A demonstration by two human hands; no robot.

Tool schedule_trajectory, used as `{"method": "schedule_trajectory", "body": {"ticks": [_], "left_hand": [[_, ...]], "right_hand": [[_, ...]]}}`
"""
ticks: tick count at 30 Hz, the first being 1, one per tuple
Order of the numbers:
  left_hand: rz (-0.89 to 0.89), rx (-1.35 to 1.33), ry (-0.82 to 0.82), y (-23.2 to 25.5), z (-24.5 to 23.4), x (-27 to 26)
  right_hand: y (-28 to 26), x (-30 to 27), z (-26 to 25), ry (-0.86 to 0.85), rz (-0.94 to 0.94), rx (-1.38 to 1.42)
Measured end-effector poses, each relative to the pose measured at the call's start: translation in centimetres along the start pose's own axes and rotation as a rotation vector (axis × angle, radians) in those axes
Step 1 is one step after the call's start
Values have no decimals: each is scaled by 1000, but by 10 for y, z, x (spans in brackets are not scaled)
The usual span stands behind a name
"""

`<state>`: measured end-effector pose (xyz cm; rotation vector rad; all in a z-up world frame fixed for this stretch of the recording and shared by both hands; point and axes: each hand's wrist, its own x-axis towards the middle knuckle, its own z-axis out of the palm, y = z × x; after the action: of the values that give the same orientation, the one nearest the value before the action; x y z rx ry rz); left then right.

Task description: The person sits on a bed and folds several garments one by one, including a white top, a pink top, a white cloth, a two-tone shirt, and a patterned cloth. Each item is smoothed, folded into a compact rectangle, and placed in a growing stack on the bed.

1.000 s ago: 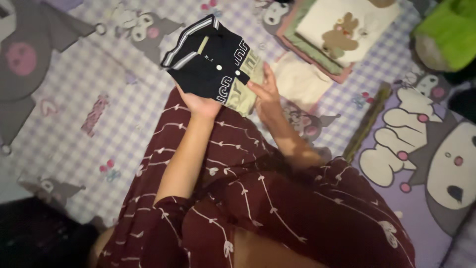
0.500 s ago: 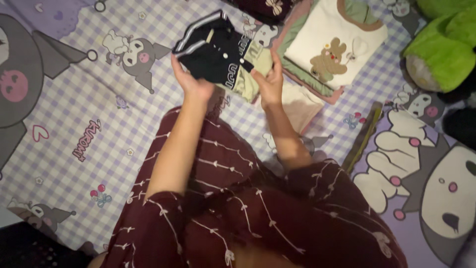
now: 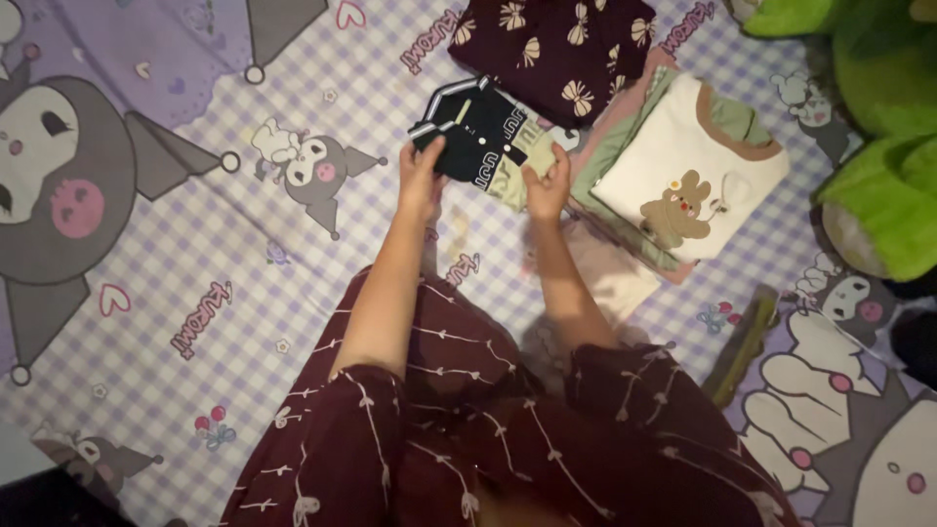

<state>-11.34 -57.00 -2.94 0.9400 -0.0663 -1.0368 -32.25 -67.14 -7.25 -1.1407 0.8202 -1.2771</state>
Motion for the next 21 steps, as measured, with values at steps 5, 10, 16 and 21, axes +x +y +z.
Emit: {"method": "schedule_trajectory", "body": {"ticks": [5, 10, 16, 21], "left_hand": [[306, 5, -7, -19, 9, -1], [387, 418, 252, -24, 4, -19], [718, 584, 310, 9, -24, -48], [727, 369, 265, 88, -79, -103]], "right_hand": [[-10, 0, 10, 13, -88, -89], [-56, -43, 39, 136, -366, -644], [-89, -100, 137, -144, -348, -510], [-112, -160, 252, -489, -373, -273]]}}
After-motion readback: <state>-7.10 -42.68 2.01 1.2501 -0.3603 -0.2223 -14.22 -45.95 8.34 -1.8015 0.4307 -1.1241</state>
